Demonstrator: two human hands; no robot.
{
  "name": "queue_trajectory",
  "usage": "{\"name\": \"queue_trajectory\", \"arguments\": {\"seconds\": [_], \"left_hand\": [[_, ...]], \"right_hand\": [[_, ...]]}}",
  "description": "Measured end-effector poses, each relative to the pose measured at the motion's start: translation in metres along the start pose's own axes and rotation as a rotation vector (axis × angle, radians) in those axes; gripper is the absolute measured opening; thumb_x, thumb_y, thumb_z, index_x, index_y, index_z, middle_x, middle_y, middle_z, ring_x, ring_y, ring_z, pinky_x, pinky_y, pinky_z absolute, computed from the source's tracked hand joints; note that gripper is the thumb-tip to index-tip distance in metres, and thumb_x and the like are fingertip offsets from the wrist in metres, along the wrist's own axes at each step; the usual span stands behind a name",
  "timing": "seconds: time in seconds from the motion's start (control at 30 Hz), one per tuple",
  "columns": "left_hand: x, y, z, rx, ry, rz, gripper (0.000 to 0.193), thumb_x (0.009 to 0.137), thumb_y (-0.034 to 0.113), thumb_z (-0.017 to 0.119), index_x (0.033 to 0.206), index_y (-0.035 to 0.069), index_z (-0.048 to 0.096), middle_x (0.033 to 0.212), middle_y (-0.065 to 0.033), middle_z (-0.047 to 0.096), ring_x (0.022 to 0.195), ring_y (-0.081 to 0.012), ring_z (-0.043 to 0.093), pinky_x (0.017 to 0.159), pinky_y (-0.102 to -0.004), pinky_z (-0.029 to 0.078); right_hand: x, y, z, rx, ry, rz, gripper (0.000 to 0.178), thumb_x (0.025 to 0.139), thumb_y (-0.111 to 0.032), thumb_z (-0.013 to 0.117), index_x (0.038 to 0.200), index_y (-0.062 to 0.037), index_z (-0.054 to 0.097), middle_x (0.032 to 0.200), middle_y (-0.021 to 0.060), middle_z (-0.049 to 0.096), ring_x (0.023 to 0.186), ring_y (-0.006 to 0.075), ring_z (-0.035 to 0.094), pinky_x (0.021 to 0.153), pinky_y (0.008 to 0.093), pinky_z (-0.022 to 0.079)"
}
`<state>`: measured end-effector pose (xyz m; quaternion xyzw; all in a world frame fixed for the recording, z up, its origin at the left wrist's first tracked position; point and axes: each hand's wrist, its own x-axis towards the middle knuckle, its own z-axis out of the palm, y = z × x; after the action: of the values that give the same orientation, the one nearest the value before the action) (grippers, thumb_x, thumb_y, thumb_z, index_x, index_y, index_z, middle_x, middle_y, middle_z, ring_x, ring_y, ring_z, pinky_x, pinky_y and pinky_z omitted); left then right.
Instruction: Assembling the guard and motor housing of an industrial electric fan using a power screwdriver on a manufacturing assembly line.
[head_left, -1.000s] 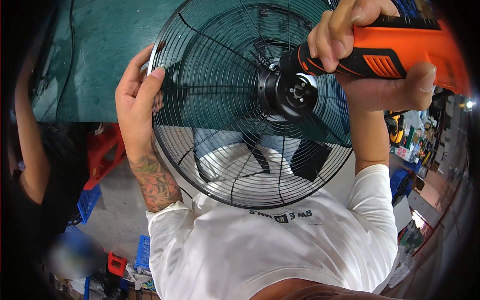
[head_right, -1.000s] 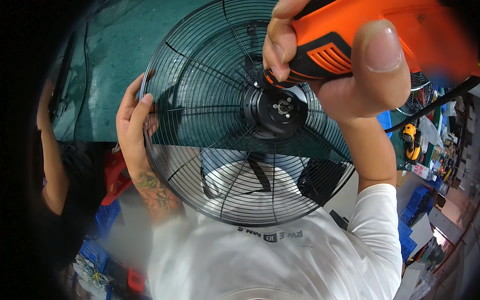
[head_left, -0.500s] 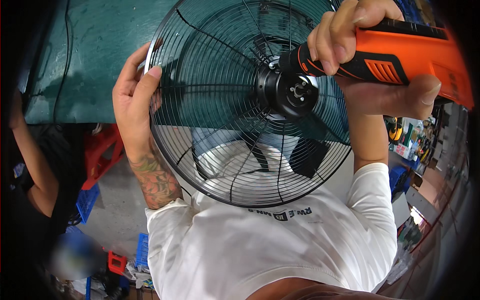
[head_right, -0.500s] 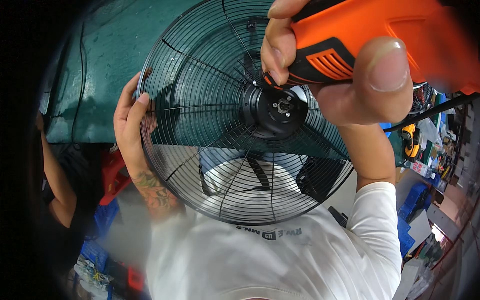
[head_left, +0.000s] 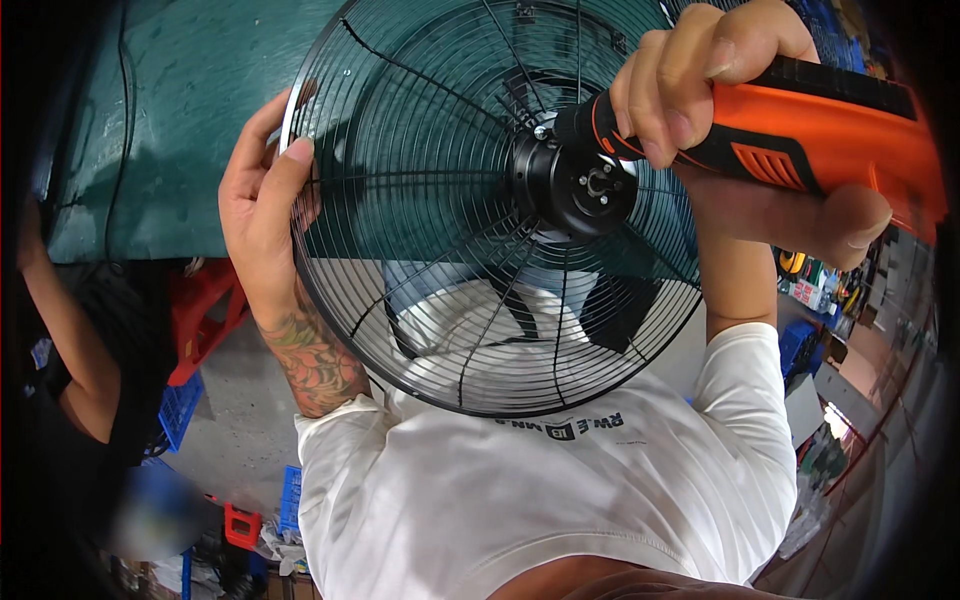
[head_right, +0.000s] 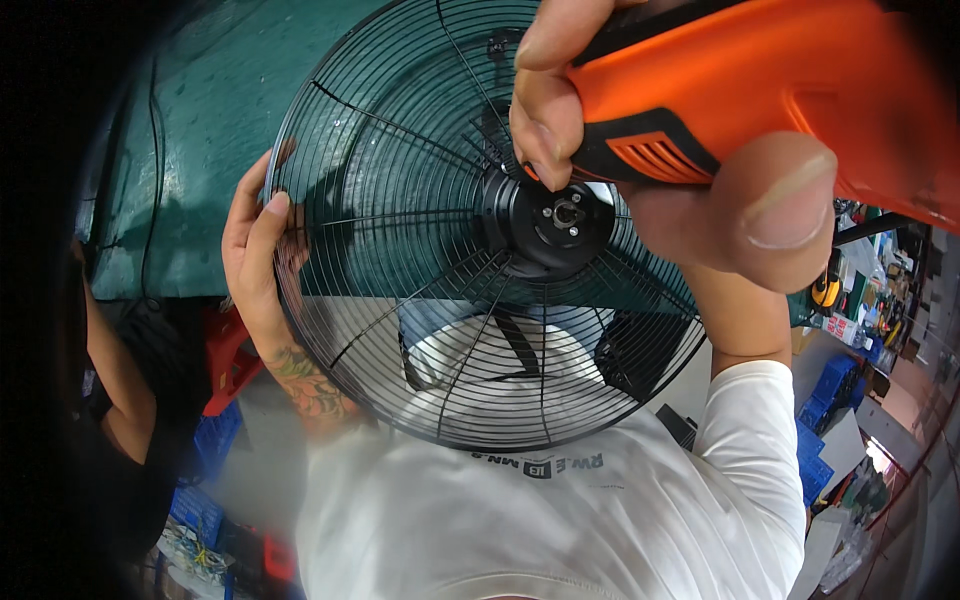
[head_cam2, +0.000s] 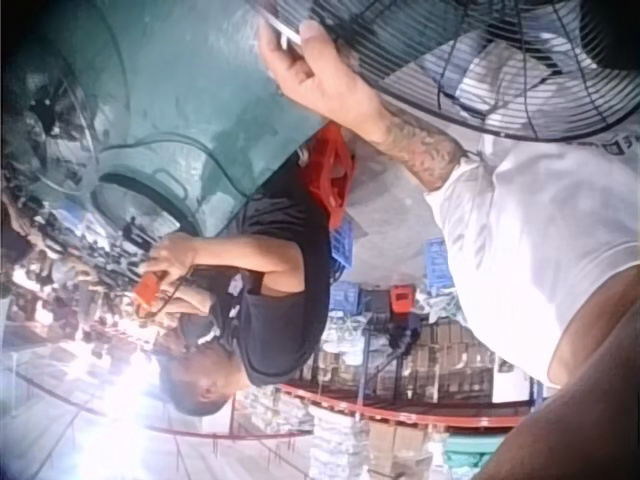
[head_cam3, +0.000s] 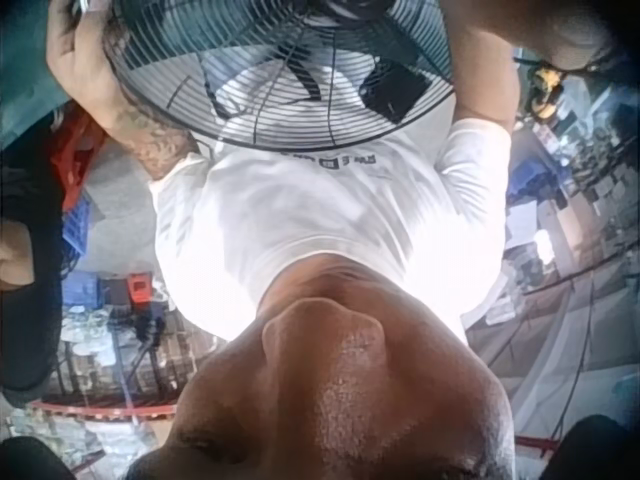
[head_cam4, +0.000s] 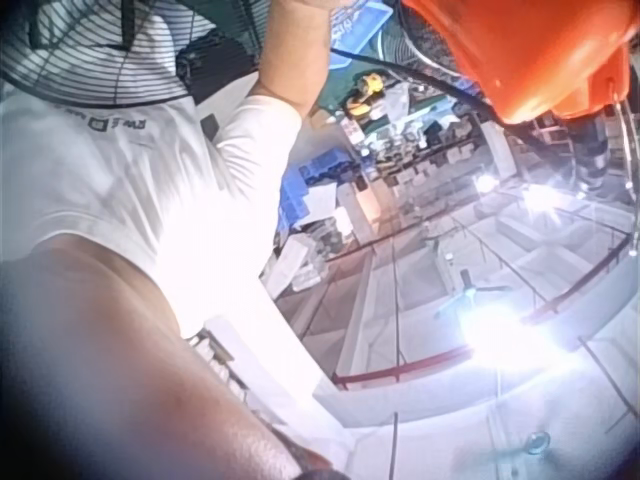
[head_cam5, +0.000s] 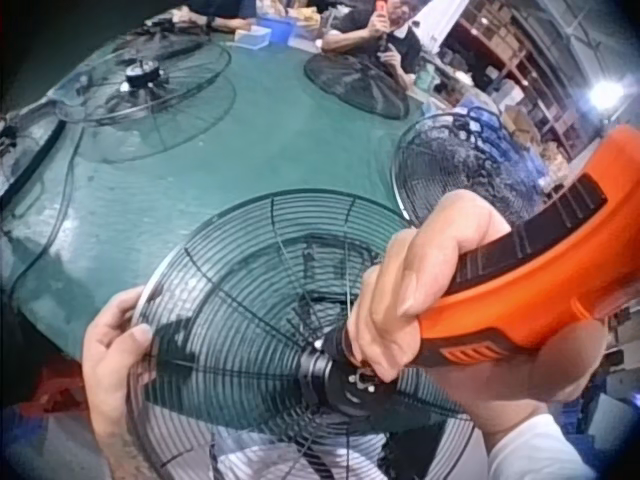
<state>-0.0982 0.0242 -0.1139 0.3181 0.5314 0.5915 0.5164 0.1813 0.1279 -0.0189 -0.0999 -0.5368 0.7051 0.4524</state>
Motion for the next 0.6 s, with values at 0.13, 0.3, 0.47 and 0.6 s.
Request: {"name": "queue_trajectory", "arguments": {"seconds": [0.13, 0.3, 0.47, 0.6], "left_hand": [[0.001, 0.0, 0.0, -0.019, 0.017, -0.01, 0.042, 0.096, 0.009, 0.064, 0.136, -0.005, 0.06, 0.073, 0.005, 0.054, 0.056, 0.001, 0.04, 0.051, -0.0171, 0.029], [0.001, 0.002, 0.0, -0.041, -0.03, -0.007, 0.041, 0.096, 0.009, 0.064, 0.135, -0.005, 0.06, 0.075, 0.0044, 0.056, 0.058, 0.0012, 0.041, 0.051, -0.0173, 0.028], [-0.004, 0.003, -0.005, -0.239, 0.08, -0.045, 0.043, 0.097, 0.01, 0.06, 0.134, -0.011, 0.057, 0.081, 0.0012, 0.059, 0.06, -0.0019, 0.044, 0.05, -0.02, 0.032], [-0.013, 0.015, -0.023, -0.488, 0.231, -0.031, 0.053, 0.092, 0.001, 0.053, 0.141, -0.018, 0.046, 0.117, -0.0172, 0.061, 0.073, -0.007, 0.046, 0.064, -0.0226, 0.043]], "right_hand": [[0.009, 0.003, 0.007, -0.057, -0.028, 0.074, 0.083, 0.079, -0.08, 0.07, 0.107, -0.003, 0.057, 0.084, 0.0116, 0.065, 0.072, 0.0221, 0.065, 0.068, 0.0362, 0.054], [0.008, 0.016, 0.001, -0.001, 0.127, -0.149, 0.084, 0.081, -0.082, 0.065, 0.106, -0.0021, 0.056, 0.08, 0.0102, 0.064, 0.066, 0.0211, 0.062, 0.064, 0.0358, 0.053], [0.006, 0.003, -0.013, -0.06, -0.09, -0.03, 0.086, 0.081, -0.079, 0.068, 0.107, 0.0014, 0.056, 0.076, 0.0123, 0.061, 0.062, 0.0223, 0.06, 0.059, 0.0356, 0.052], [0.024, -0.005, 0.001, -0.059, -0.246, -0.067, 0.083, 0.084, -0.075, 0.066, 0.107, 0.0031, 0.055, 0.075, 0.0128, 0.061, 0.059, 0.0225, 0.06, 0.057, 0.0355, 0.053]]}}
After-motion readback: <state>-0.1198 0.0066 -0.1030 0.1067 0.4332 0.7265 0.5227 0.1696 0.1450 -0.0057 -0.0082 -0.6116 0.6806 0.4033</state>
